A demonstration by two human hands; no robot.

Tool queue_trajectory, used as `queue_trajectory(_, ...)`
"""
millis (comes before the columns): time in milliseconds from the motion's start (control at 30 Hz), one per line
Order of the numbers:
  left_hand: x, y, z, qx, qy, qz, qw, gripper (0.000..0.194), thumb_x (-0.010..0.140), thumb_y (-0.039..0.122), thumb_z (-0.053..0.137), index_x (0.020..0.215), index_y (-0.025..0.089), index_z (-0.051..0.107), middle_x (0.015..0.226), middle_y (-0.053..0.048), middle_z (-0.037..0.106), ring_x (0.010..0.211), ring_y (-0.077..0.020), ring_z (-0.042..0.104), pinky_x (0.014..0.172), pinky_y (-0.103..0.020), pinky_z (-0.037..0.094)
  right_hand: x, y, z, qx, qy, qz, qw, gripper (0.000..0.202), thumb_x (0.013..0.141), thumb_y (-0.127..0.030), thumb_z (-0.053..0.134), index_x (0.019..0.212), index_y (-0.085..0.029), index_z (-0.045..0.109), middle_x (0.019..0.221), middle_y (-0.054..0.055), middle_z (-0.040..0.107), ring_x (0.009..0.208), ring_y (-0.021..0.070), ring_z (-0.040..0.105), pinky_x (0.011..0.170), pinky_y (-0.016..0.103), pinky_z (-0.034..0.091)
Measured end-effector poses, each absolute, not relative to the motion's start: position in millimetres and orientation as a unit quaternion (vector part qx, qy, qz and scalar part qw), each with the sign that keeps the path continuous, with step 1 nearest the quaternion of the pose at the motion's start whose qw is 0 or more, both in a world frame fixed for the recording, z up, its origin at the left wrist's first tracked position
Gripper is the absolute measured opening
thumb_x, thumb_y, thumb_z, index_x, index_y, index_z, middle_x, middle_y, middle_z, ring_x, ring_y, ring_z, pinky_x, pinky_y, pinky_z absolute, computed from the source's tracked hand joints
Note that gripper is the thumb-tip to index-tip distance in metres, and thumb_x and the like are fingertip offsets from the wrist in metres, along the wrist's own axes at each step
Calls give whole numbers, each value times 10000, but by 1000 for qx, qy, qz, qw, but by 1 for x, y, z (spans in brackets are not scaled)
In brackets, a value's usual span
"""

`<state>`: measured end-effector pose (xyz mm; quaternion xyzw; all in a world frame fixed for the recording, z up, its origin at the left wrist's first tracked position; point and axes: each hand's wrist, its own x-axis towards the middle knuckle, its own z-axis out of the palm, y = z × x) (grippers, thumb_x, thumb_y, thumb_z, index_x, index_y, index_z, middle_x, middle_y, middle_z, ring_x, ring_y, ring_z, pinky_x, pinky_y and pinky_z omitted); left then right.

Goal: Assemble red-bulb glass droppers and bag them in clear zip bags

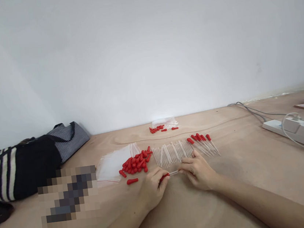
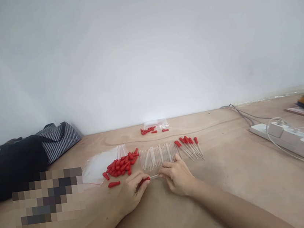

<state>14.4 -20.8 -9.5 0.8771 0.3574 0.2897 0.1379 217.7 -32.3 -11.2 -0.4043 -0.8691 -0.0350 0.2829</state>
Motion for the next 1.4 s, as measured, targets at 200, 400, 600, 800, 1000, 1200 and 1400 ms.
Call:
queue_trajectory(200,16,-21,-14,888,345,285,110,183,837,252,412,771,175,564,716,-25,557,650,-138,511,600,-243,395,214,-36,-11,-423,-863,28,277,183,795,-138,403,736,-184,570,691,-3,580,585,97,444,633,279,198)
queue_trajectory(400,16,-21,-13,892,329,290,112,181,834,251,418,762,176,566,701,-25,562,648,-140,513,601,-246,399,211,-38,-7,-451,-844,106,270,196,799,-147,403,687,-178,561,681,-12,600,610,101,491,656,275,237)
queue_trajectory(600,16,-24,-12,898,324,283,92,187,841,237,405,757,170,557,703,-29,560,660,-142,520,605,-243,406,206,-38,-7,-466,-826,164,272,218,802,-163,397,644,-174,547,658,-22,609,604,106,505,682,280,266)
queue_trajectory(800,16,-20,-8,900,332,270,86,167,839,235,411,773,168,548,710,-28,556,645,-135,513,593,-237,400,213,-33,1,-443,-845,162,253,211,822,-196,402,691,-185,567,676,-29,613,621,105,516,688,275,273)
queue_trajectory(1000,16,-19,-3,902,326,267,90,158,814,232,447,703,171,542,686,-26,558,639,-140,512,590,-245,395,220,-31,3,-387,-893,49,227,135,780,-217,482,745,-198,611,707,23,594,718,154,493,645,279,273)
queue_trajectory(1200,15,-22,-6,902,323,271,94,169,811,239,460,692,171,560,682,-27,573,648,-145,517,603,-255,405,210,-36,-8,-386,-890,48,239,135,756,-144,476,717,-182,600,683,23,567,693,142,486,655,274,306)
queue_trajectory(1400,9,-16,4,865,390,309,62,344,756,348,551,1056,185,506,1000,-68,563,939,-218,494,818,-352,393,230,-18,-2,-440,-852,66,276,184,779,-196,450,704,-185,618,676,26,598,659,138,521,636,257,330)
